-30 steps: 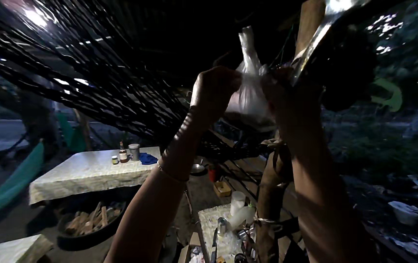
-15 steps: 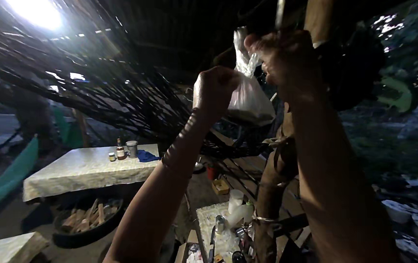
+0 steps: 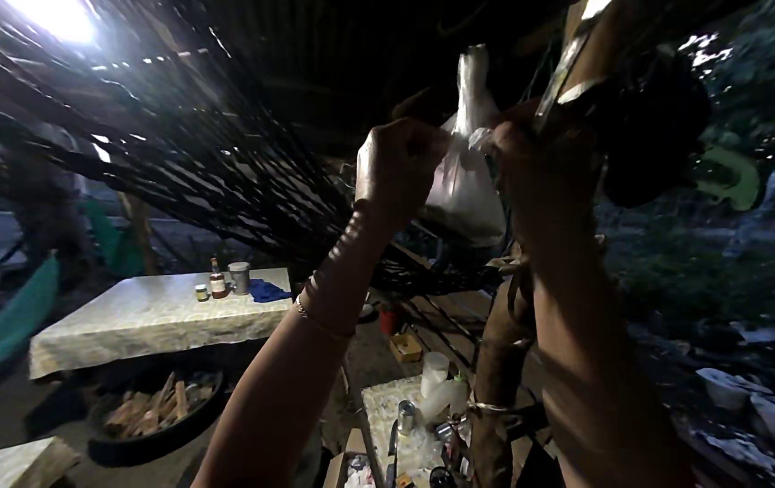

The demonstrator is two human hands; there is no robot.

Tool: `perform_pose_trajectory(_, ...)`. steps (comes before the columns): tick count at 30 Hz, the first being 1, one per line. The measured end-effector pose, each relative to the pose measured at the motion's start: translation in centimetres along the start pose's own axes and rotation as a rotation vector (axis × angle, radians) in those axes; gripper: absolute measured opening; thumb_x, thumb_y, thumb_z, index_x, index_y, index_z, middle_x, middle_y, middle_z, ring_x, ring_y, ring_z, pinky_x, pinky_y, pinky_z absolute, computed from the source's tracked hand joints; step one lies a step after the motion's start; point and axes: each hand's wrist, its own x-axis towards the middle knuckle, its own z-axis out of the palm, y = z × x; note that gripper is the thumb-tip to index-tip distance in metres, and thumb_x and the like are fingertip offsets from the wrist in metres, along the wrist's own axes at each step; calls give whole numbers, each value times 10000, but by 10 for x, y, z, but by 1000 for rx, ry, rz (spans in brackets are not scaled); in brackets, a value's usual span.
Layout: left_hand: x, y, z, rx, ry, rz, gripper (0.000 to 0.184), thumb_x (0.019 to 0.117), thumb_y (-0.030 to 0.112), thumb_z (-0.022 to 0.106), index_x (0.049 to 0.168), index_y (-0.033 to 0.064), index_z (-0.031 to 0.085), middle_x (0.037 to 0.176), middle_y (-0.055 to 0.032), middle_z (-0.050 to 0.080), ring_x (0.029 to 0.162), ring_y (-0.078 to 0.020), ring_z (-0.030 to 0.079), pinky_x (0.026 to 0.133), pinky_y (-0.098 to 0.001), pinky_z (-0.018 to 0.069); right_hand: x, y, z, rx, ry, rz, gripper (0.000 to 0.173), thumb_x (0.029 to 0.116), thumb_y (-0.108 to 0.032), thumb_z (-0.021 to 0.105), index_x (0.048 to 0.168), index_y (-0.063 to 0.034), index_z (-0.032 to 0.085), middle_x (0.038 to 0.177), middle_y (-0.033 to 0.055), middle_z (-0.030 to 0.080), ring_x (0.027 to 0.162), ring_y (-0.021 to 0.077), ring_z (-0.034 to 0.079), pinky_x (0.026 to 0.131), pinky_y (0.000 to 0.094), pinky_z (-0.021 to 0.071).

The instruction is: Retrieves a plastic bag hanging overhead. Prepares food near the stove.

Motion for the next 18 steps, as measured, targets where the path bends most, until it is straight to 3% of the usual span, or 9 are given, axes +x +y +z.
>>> perform_pose_trajectory(3,-2,4,-4,2,1,-9,164,991,197,653,1047,69,738,923,-23,717,814,-76,656,786,-301,539,-25,-18,-5,-52,-47,16,155,1053,-144,560,1166,-51,608,898,-12,560,704,3,503,646,170,453)
perform_pose_trajectory(5,-1,7,-7,10,-10,-11,174,992,211,658,1059,71,736,942,-25,717,833,-79,656,802,-306,538,-12,-8,-1,-105,26,-24,178,1002,-157,607,1129,-42,659,865,-33,604,666,-19,528,619,179,470)
perform_pose_trajectory(9,2,16,-14,-158,-45,-26,205,996,198,669,1142,67,732,1042,-20,728,937,-33,664,876,-248,539,-11,-15,-2,-199,39,24,223,995,-261,652,1121,-80,686,893,-24,637,738,18,564,688,247,490)
perform_pose_trajectory(12,12,29,-17,-345,-44,-138,212,998,261,677,1104,88,738,981,4,710,861,-41,642,785,-257,538,-8,-16,-1,-174,16,16,228,993,-256,656,1112,-63,680,916,-3,638,783,30,582,734,254,507)
perform_pose_trajectory(14,20,35,-17,-287,-55,-182,216,981,288,700,1055,90,744,961,-13,708,863,-80,649,794,-314,545,-3,-11,0,-126,5,-6,219,983,-242,672,1089,-50,680,886,-12,626,751,11,572,710,219,503)
perform_pose_trajectory(18,30,38,-16,-166,-68,-180,166,953,222,728,1015,68,738,958,-31,702,857,-103,638,794,-335,534,11,-8,1,-65,22,4,209,997,-272,662,1030,-66,672,772,-69,552,597,-21,479,576,180,441)
